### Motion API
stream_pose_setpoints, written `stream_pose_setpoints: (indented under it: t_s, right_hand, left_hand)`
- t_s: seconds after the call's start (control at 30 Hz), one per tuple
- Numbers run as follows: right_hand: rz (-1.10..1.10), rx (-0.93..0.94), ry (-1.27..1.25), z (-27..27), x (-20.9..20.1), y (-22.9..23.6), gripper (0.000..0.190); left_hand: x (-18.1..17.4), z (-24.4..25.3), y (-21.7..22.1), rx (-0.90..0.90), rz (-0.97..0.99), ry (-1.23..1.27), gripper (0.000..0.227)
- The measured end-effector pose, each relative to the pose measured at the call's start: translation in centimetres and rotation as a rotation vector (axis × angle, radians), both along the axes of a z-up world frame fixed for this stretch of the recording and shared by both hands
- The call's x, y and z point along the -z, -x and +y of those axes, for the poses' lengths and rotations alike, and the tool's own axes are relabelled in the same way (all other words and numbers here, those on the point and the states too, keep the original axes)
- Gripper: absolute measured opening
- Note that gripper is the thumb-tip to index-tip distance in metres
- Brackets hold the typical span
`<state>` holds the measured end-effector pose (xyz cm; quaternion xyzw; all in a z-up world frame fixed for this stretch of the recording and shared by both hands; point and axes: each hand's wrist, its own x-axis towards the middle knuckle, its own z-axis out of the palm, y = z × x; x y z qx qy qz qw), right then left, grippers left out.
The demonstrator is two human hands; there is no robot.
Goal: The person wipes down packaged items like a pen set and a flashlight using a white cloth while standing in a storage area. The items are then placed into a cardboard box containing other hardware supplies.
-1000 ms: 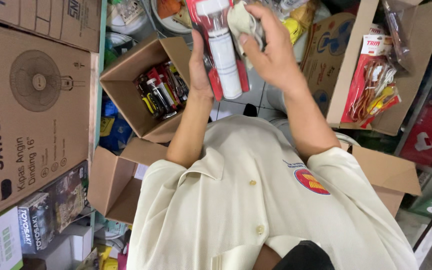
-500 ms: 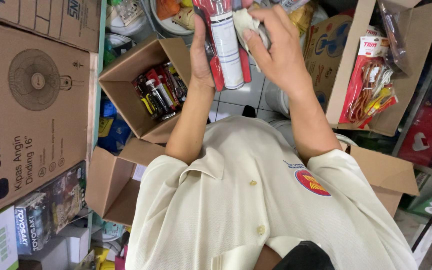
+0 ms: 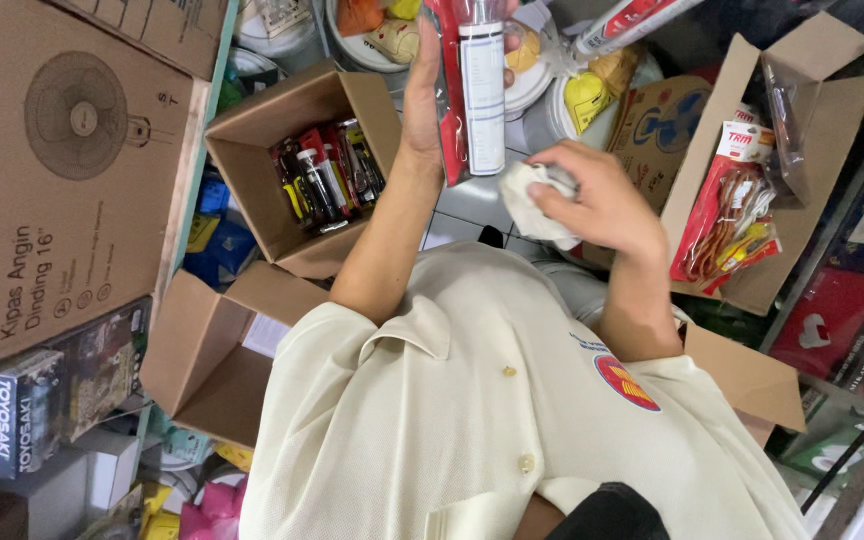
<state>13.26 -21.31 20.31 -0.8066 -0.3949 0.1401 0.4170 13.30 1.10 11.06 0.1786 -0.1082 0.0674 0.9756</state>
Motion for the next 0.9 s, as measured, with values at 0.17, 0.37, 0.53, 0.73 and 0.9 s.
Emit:
stream_pose_setpoints:
  t_s: [0.17, 0.37, 0.53, 0.73, 0.9]
  right_hand:
    - [-0.381, 0.296, -0.289, 1.4, -2.7, -0.2, 0.04]
    - [-0.554, 0.168, -0.081, 7.6, -2.7, 0.1, 0.045]
    - [-0.423, 0.067, 0.015, 7.2, -1.7, 2.3, 0.045]
    - [-0.295, 0.011, 0.032, 4.9, -0.4, 4.4, 0.04]
    - [-0.2, 0.178, 0.018, 1.9, 0.4, 3.3, 0.037]
  left_hand:
    - [1.4, -0.9, -0.2, 0.019, 0.129, -0.079, 0.059]
    - [1.9, -1.9, -1.2, -0.153, 0.24, -0.119, 0.053]
    - [2.5, -1.0, -0.9, -0.24, 0.381, -0.227, 0.057]
    - [2.1, 1.0, -1.5, -0.212, 0.239, 0.02, 0.048]
    - [2.0, 2.4, -1.5, -0.234, 0.307, 0.065, 0.053]
